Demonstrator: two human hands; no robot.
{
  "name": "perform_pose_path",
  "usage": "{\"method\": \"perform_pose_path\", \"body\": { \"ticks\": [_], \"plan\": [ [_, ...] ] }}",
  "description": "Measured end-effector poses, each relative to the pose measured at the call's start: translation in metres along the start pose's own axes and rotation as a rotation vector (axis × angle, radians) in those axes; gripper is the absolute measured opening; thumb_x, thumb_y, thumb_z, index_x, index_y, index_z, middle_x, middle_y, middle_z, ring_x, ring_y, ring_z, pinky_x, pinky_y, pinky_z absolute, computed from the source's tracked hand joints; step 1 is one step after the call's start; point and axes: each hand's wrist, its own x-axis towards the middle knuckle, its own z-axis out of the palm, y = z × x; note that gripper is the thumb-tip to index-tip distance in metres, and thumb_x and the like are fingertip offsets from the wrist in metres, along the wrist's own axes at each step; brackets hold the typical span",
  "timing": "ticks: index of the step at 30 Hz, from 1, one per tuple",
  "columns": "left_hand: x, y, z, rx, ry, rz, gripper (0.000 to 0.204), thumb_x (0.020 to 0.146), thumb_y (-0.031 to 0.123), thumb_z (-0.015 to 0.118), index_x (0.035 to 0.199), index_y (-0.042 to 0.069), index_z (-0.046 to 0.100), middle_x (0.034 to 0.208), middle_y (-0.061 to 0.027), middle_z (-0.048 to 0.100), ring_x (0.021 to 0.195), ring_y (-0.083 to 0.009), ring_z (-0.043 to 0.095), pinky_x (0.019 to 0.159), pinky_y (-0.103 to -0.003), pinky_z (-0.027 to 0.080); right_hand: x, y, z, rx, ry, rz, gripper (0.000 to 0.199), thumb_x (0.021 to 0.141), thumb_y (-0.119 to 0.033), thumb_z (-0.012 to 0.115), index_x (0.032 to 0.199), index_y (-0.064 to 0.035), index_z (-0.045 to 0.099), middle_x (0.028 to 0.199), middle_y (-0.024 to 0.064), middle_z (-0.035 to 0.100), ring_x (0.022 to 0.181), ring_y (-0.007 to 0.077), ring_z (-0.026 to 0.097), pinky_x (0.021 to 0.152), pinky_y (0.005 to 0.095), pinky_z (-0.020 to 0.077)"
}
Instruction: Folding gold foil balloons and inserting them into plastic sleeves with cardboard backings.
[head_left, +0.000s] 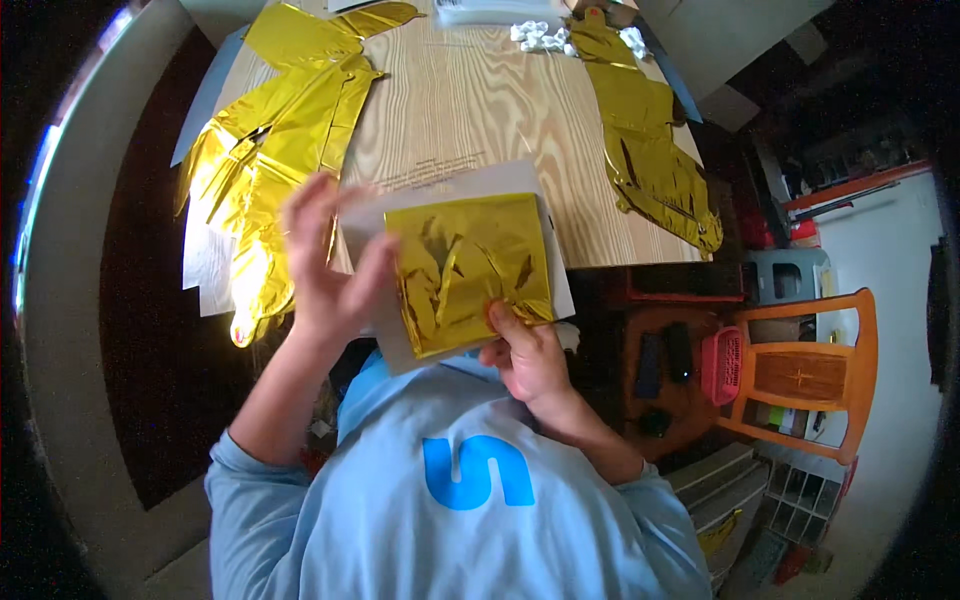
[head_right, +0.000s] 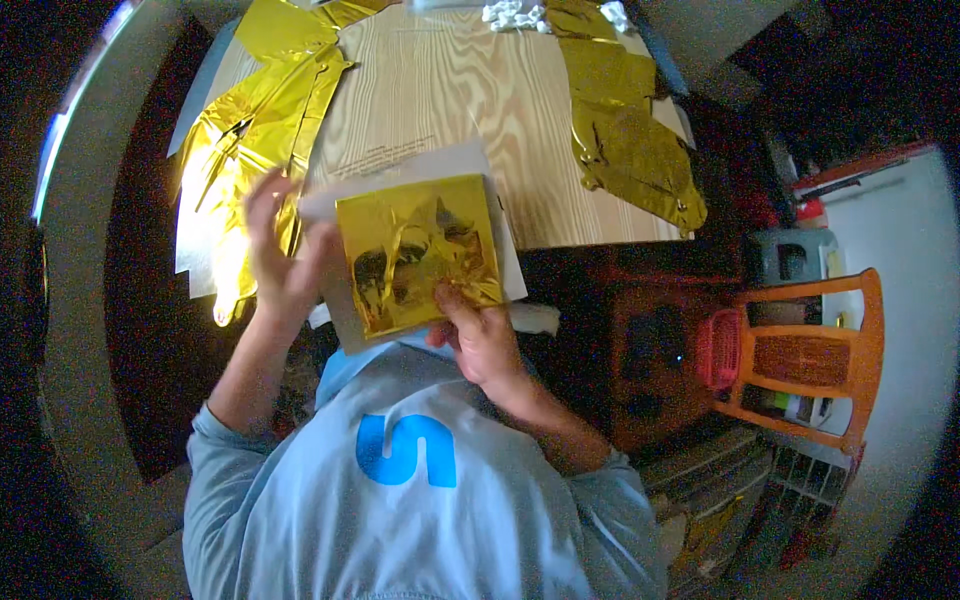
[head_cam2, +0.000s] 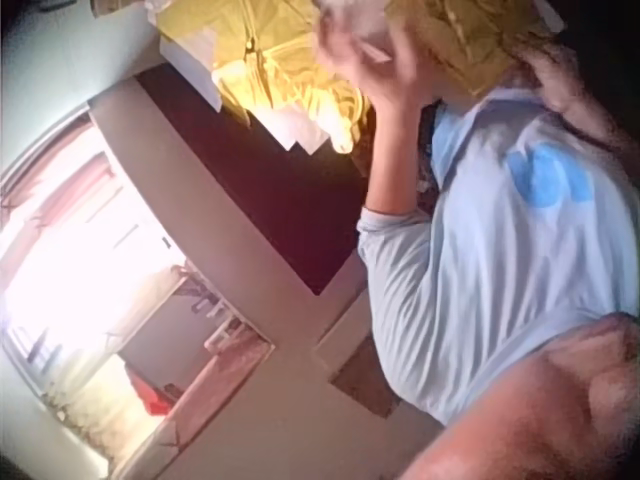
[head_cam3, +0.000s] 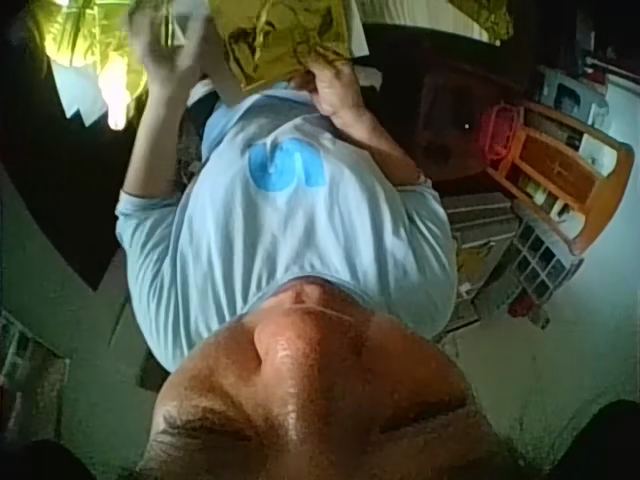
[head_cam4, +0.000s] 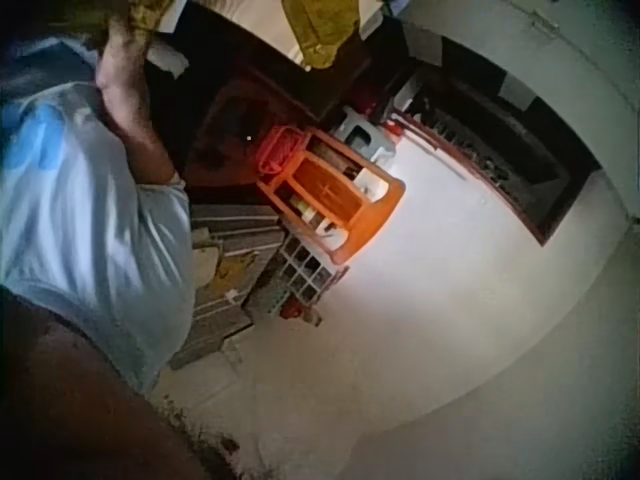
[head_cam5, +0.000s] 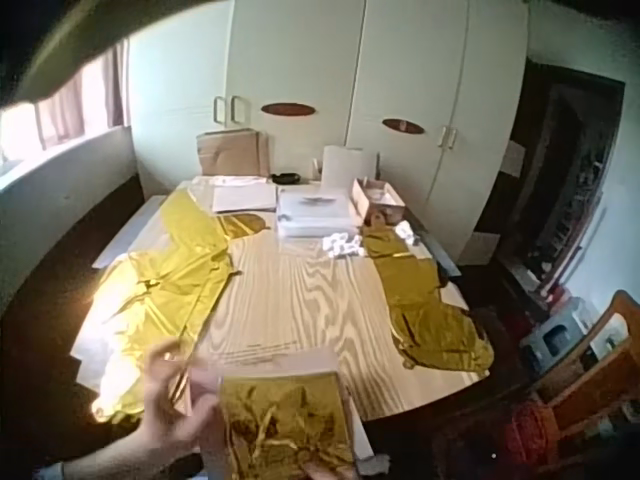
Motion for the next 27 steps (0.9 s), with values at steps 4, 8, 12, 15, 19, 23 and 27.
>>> {"method": "perform_pose_path", "body": {
  "ticks": [4, 8, 12, 15, 19, 23, 27],
  "plan": [
    [-0.007, 0.013, -0.005, -0.93, 0.206, -0.983, 0.063, 0.093, 0.018, 0.069, 0.144, -0.001, 0.036, 0.135, -0.0151, 0.052, 0.121, -0.024, 0.053, 0.101, -0.035, 0.044, -0.012, -0.003, 0.005, 0.026, -0.053, 0.096, 0.029, 0.096, -0.023, 0.067, 0.12, -0.012, 0.059, 0.109, 0.0, 0.064, 0.085, 0.0122, 0.065, 0.049, 0.0268, 0.054],
    [-0.011, 0.02, -0.021, -1.174, -0.227, -1.124, 0.046, 0.092, 0.016, 0.068, 0.132, 0.0, 0.053, 0.121, -0.0095, 0.065, 0.108, -0.0177, 0.062, 0.093, -0.034, 0.05, -0.019, 0.012, -0.003, -0.009, -0.14, 0.081, 0.05, 0.097, -0.045, 0.059, 0.131, -0.0081, 0.055, 0.115, 0.0065, 0.065, 0.085, 0.0198, 0.067, 0.066, 0.0331, 0.0574],
    [-0.021, 0.01, -0.037, -1.208, -0.421, -1.201, 0.037, 0.091, 0.012, 0.068, 0.125, 0.0, 0.059, 0.113, -0.008, 0.068, 0.102, -0.0174, 0.066, 0.09, -0.034, 0.052, -0.04, -0.015, -0.051, -0.108, -0.288, 0.036, 0.088, 0.092, -0.071, 0.046, 0.146, -0.0018, 0.039, 0.142, 0.0128, 0.053, 0.132, 0.031, 0.048, 0.114, 0.0452, 0.0331],
    [-0.034, 0.013, -0.036, -1.243, -0.52, -1.349, 0.035, 0.091, 0.013, 0.067, 0.122, 0.0, 0.061, 0.113, -0.0081, 0.069, 0.098, -0.0175, 0.068, 0.085, -0.033, 0.056, -0.022, -0.046, -0.069, -0.057, -0.295, -0.023, 0.076, 0.098, -0.059, 0.047, 0.145, 0.0013, 0.041, 0.129, 0.0134, 0.062, 0.116, 0.0248, 0.06, 0.101, 0.0401, 0.0445],
    [-0.026, 0.018, -0.023, -1.17, -0.652, -1.455, 0.04, 0.092, 0.022, 0.07, 0.123, 0.0, 0.06, 0.11, -0.0072, 0.069, 0.096, -0.0172, 0.068, 0.084, -0.035, 0.056, -0.009, -0.059, -0.031, -0.186, -0.043, 0.015, 0.049, 0.106, -0.036, 0.043, 0.134, 0.0025, 0.053, 0.124, 0.0121, 0.064, 0.113, 0.0191, 0.06, 0.1, 0.0329, 0.0439],
    [-0.049, 0.04, -0.05, -1.186, -0.643, -1.378, 0.048, 0.092, 0.031, 0.072, 0.128, 0.002, 0.059, 0.116, -0.0064, 0.067, 0.1, -0.015, 0.065, 0.087, -0.033, 0.054, -0.027, -0.051, -0.018, -0.271, 0.126, -0.004, 0.036, 0.106, -0.027, 0.048, 0.125, 0.0017, 0.06, 0.117, 0.007, 0.064, 0.108, 0.0134, 0.057, 0.098, 0.028, 0.042],
    [-0.072, 0.061, -0.078, -1.282, -0.606, -1.408, 0.048, 0.093, 0.029, 0.071, 0.131, 0.002, 0.057, 0.118, -0.0035, 0.067, 0.106, -0.0137, 0.061, 0.096, -0.032, 0.047, -0.053, -0.047, -0.012, -0.245, 0.17, 0.029, 0.028, 0.106, -0.024, 0.05, 0.113, -0.0004, 0.063, 0.108, 0.002, 0.063, 0.102, 0.0092, 0.055, 0.094, 0.0248, 0.0409]
  ]
}}
